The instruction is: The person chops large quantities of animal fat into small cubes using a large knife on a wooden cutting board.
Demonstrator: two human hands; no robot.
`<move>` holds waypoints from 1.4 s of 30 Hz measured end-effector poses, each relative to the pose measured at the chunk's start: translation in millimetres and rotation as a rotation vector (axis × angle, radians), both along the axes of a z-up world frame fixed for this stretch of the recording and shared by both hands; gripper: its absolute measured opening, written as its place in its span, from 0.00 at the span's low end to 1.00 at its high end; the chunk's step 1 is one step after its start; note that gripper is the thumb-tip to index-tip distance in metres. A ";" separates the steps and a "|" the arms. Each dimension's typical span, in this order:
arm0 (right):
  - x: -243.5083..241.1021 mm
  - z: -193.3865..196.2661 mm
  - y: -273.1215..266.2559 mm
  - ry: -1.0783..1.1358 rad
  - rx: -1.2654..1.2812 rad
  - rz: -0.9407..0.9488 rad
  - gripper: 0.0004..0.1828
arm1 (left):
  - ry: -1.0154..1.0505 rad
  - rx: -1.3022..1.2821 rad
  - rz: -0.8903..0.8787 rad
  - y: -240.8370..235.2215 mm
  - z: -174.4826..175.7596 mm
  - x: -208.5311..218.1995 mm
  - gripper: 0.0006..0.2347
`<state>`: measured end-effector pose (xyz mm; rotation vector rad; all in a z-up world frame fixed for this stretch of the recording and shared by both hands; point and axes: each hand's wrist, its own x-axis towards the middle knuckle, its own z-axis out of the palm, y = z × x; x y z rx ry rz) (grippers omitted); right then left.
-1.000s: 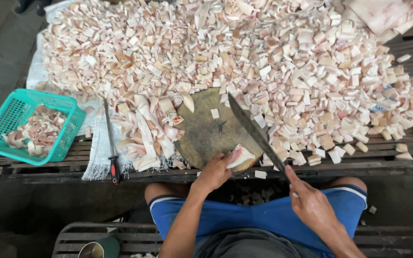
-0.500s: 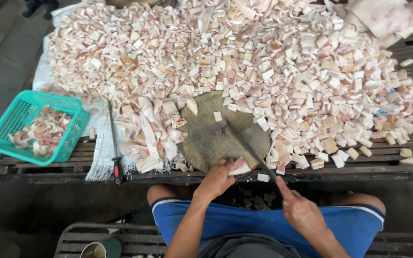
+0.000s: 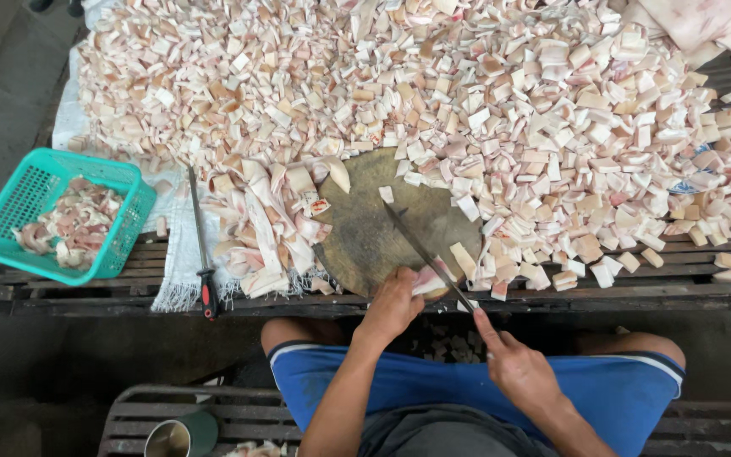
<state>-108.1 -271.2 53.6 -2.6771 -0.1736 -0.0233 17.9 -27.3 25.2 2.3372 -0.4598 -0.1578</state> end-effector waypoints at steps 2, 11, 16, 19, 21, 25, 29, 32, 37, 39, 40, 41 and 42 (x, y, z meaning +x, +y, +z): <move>10.4 5.5 -4.9 0.000 0.029 -0.022 0.46 | 0.002 0.008 0.020 0.2 3.8 7.2 0.18; 4.1 30.9 -27.5 -0.611 0.312 -0.125 0.35 | -0.037 -0.095 -0.024 -23.7 -6.7 19.9 0.17; 11.2 0.5 0.6 0.097 -0.116 0.027 0.43 | -0.071 0.075 0.018 -15.6 1.9 12.4 0.20; 14.0 7.0 -10.0 0.099 -0.123 -0.015 0.44 | -0.092 0.083 0.023 -8.0 16.4 11.0 0.22; 11.7 18.4 -18.9 -0.085 0.068 -0.061 0.42 | -0.108 0.072 0.026 -2.7 25.8 4.4 0.25; 4.3 30.4 -27.7 -0.403 0.294 -0.161 0.36 | -0.094 0.176 0.062 15.0 32.3 -16.4 0.31; 7.8 5.3 -8.0 -0.302 0.231 -0.085 0.37 | -0.084 0.302 0.131 31.4 23.1 -36.6 0.30; 3.6 -10.8 0.6 0.098 -0.047 0.030 0.44 | -0.168 0.308 0.145 35.0 12.2 -44.4 0.24; 11.5 4.3 -15.2 -0.143 0.154 0.000 0.43 | -0.258 0.241 0.138 33.8 3.9 -38.7 0.21; 5.5 15.6 -23.2 -0.231 0.245 -0.077 0.43 | -0.256 0.196 0.138 33.2 2.8 -31.3 0.19; 5.7 17.9 -24.3 -0.272 0.292 -0.117 0.43 | -0.250 0.182 0.135 32.4 2.3 -27.5 0.19; 1.9 18.6 -23.2 -0.339 0.305 -0.135 0.42 | -0.238 0.168 0.134 32.0 1.6 -26.5 0.19; 0.3 17.3 -20.7 -0.406 0.317 -0.153 0.42 | -0.242 0.159 0.139 31.6 1.1 -25.9 0.19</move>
